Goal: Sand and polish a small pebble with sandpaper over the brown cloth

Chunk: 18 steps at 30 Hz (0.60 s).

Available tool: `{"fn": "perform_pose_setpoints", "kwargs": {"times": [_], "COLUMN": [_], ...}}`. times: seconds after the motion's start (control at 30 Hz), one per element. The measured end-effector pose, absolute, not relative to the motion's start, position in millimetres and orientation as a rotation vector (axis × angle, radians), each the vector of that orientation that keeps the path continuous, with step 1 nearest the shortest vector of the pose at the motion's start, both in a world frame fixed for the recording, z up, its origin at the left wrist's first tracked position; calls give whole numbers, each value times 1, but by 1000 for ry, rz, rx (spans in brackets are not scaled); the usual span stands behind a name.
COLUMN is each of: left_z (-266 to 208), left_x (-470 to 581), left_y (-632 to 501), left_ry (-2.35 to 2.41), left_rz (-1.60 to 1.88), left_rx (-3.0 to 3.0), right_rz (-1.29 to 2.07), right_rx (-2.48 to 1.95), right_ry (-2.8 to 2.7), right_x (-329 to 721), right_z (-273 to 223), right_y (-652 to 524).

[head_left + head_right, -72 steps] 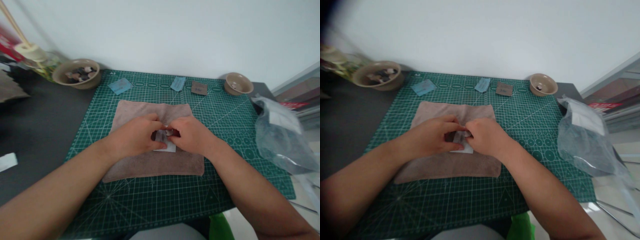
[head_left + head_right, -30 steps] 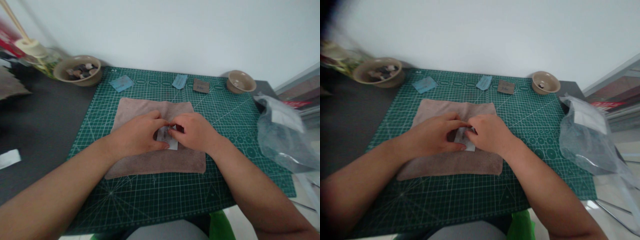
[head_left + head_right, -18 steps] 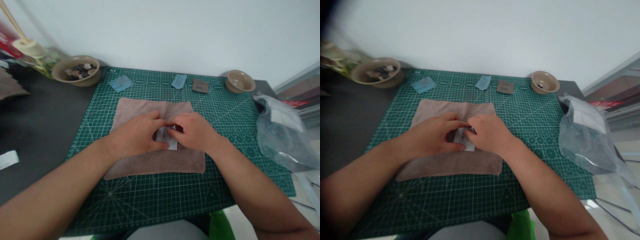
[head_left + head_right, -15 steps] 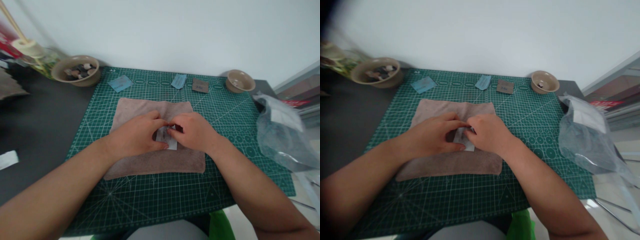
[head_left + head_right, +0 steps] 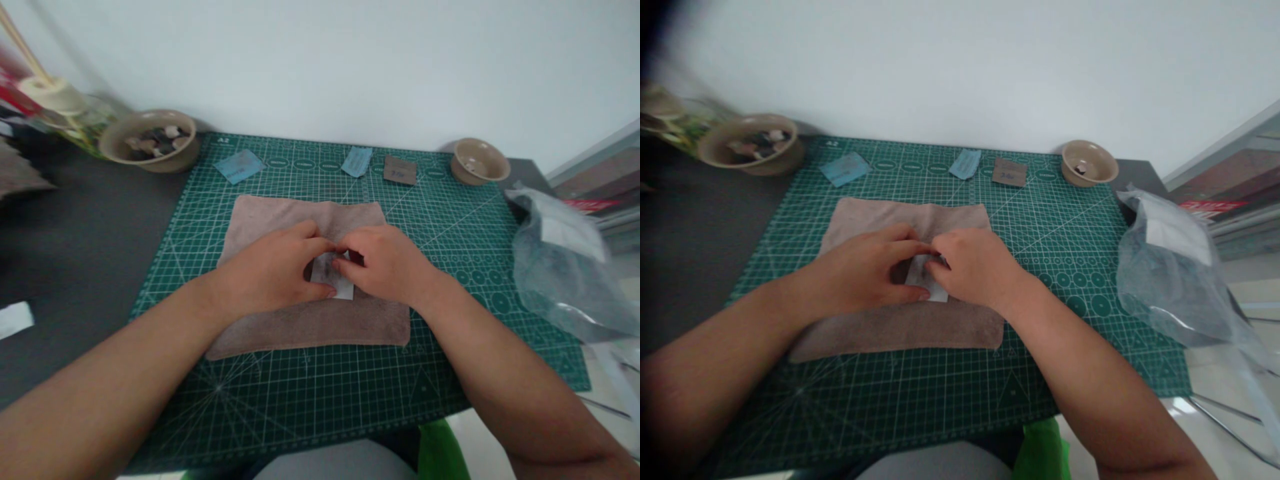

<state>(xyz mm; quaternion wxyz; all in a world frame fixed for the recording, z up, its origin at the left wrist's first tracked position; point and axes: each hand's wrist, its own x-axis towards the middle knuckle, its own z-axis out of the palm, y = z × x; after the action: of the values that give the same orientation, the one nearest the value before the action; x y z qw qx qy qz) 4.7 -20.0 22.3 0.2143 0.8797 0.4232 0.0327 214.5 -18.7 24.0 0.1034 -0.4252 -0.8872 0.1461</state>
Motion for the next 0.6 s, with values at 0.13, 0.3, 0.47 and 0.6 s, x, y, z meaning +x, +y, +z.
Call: {"fn": "perform_pose_setpoints", "kwargs": {"times": [0.13,0.3,0.47,0.6], "left_z": [23,20,18,20], "left_x": [5,5,4,4], "left_y": [-20,-20,-19,-19], "left_ry": [1181,1185,1177,1179], "left_rz": [64,76,72,81], "left_rx": [2460,2476,2459,2452], "right_rz": [440,511,514,440], "right_rx": [-1263,-1176,-1179,-1273], "right_ry": [-2618,-2675,-2700,-2649], "right_x": [213,210,214,215], "right_z": [23,24,27,27], "right_y": [-19,-22,-21,-20]}}
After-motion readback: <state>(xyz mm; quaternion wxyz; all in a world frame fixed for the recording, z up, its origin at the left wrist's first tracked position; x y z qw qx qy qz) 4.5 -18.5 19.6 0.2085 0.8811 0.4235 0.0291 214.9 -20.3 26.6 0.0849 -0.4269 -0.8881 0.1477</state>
